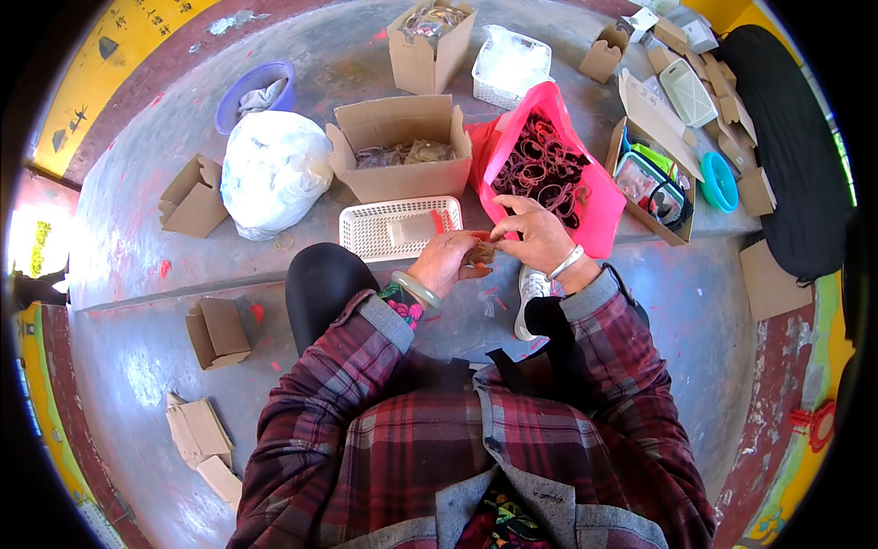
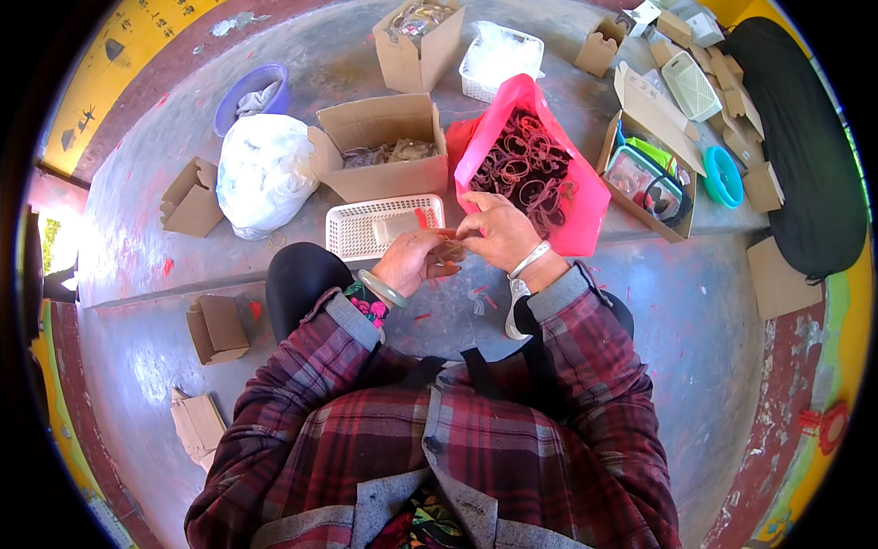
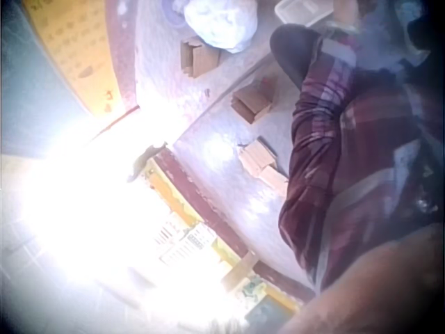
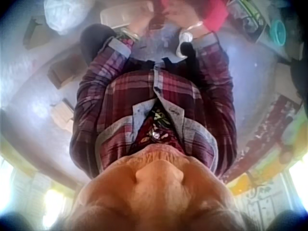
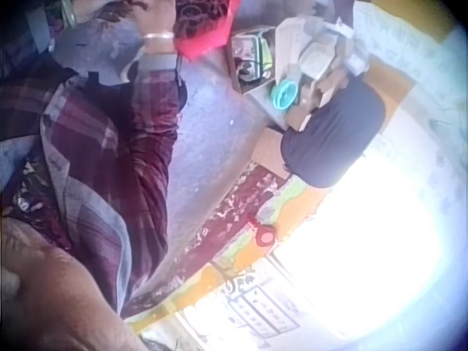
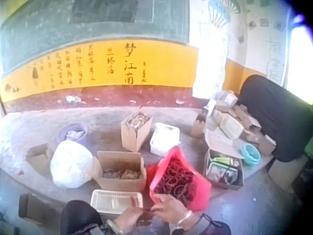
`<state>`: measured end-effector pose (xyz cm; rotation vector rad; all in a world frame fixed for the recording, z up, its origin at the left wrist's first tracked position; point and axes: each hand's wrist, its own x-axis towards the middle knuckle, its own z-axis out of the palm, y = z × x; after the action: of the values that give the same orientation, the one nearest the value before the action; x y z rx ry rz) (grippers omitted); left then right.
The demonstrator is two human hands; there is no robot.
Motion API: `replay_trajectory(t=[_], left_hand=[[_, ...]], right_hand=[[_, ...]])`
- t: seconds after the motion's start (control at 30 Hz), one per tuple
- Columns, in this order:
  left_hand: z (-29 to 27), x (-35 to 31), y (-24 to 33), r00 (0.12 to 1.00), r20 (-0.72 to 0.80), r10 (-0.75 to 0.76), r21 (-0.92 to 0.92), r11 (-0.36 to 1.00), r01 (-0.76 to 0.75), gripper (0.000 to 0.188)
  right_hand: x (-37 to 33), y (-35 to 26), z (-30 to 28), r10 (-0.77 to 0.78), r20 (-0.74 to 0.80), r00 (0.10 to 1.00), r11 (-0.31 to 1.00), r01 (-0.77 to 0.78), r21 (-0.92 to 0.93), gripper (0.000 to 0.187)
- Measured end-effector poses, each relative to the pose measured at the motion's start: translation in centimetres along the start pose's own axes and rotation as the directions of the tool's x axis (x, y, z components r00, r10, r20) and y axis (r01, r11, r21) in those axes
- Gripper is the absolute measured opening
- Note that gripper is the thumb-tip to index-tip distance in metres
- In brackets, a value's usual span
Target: The person sits on the floor and repeatedly picks up small red cords from a pink bag, untangles them, and places them into a white basket. The person handles the cords one at a time throughout the clip.
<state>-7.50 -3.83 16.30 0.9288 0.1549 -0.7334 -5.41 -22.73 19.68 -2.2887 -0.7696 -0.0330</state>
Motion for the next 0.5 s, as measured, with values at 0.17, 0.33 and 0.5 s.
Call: replay_trajectory(t=[0.17,0.33,0.5], left_hand=[[-0.1,0.1,0.1,1.000,0.017,-0.012,-0.016,1.000,0.012,0.026],[0.5,-0.1,0.3,0.998,0.022,-0.062,0.130,0.990,0.058,0.027],[-0.1,0.0,-0.4,0.998,0.058,-0.036,0.124,0.992,0.029,0.026]], right_hand=[[-0.1,0.2,0.1,0.094,0.063,0.994,0.996,-0.094,-0.004,0.015],[-0.2,0.6,0.9,0.077,0.007,0.997,0.997,-0.077,-0.031,0.013],[0.0,-0.4,1.7,0.004,-0.024,1.000,0.997,-0.006,-0.074,0.012]])
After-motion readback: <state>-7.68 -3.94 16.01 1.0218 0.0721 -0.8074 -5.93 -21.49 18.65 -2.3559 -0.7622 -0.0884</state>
